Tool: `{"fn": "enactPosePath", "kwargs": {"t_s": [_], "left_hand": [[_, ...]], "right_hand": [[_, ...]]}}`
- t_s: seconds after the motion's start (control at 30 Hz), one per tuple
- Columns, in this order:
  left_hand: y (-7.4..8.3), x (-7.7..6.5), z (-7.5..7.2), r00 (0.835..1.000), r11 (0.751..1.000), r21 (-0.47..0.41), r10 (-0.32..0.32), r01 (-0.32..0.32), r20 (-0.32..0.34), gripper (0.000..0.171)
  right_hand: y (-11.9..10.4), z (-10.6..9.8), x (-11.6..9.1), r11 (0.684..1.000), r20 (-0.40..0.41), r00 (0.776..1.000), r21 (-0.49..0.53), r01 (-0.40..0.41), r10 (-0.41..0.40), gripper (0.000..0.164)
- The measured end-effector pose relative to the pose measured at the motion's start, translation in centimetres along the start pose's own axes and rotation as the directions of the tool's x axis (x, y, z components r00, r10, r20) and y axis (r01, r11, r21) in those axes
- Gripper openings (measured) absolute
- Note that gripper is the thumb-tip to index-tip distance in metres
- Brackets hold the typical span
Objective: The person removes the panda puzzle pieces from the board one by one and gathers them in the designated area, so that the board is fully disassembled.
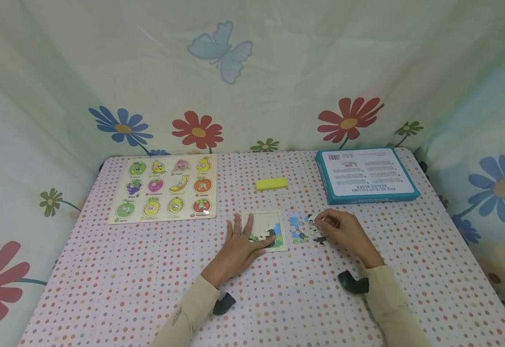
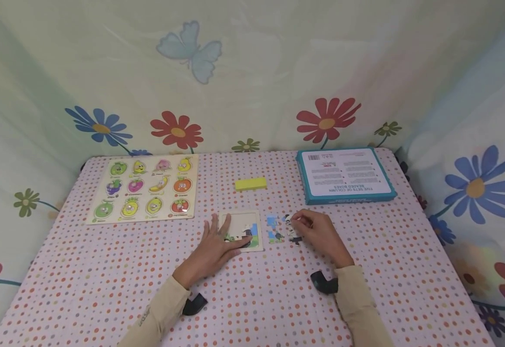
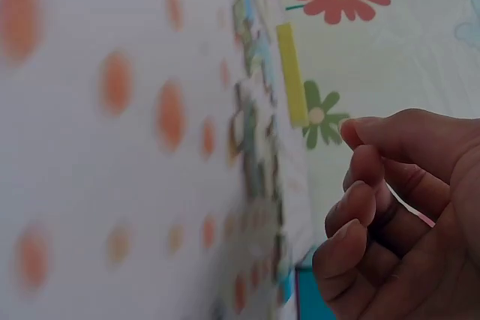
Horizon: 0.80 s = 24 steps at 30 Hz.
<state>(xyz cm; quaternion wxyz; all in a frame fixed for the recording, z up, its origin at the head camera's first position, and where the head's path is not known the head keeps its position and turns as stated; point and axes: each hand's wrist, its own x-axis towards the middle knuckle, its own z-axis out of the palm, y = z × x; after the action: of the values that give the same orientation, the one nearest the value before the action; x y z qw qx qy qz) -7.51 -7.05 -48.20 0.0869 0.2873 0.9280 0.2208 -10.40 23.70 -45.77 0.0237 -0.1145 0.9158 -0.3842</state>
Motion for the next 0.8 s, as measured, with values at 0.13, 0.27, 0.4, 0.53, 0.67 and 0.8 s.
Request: {"fn": "enactPosePath", "kwargs": {"t_s": [0.13,0.27,0.4,0.53,0.67,0.8], "left_hand": [[0.0,0.0,0.1,1.000,1.000,0.002,0.004,-0.004,-0.001,0.040],[0.0,0.0,0.0,1.000,1.000,0.017,0.003,-0.003,0.000,0.040],[0.0,0.1,0.1,1.000,1.000,0.029,0.000,0.000,0.007,0.040],[0.0,0.0,0.1,1.000,0.999,0.034,0.000,0.000,0.008,0.040],[0.0,0.0,0.1,1.000,1.000,0.030,-0.007,0.007,0.015,0.040],[0.0,0.0,0.1,1.000,0.999,0.039,-0.007,0.007,0.012,0.039]], "right_hand": [[-1.5,0.9,1.2,0.999,-0.002,0.999,0.036,0.035,-0.035,0.015],[-3.0,2.7,2.5,0.994,0.041,0.995,0.065,0.086,-0.089,0.014],[-4.2,4.9,3.4,0.988,0.106,0.984,0.063,0.139,-0.146,0.017],[-4.7,6.4,3.8,0.986,0.135,0.977,0.018,0.164,-0.165,0.018],[-4.8,6.9,4.0,0.986,0.131,0.978,-0.028,0.165,-0.160,0.016],[-4.7,7.1,4.0,0.984,0.135,0.977,-0.040,0.172,-0.165,0.014]]}}
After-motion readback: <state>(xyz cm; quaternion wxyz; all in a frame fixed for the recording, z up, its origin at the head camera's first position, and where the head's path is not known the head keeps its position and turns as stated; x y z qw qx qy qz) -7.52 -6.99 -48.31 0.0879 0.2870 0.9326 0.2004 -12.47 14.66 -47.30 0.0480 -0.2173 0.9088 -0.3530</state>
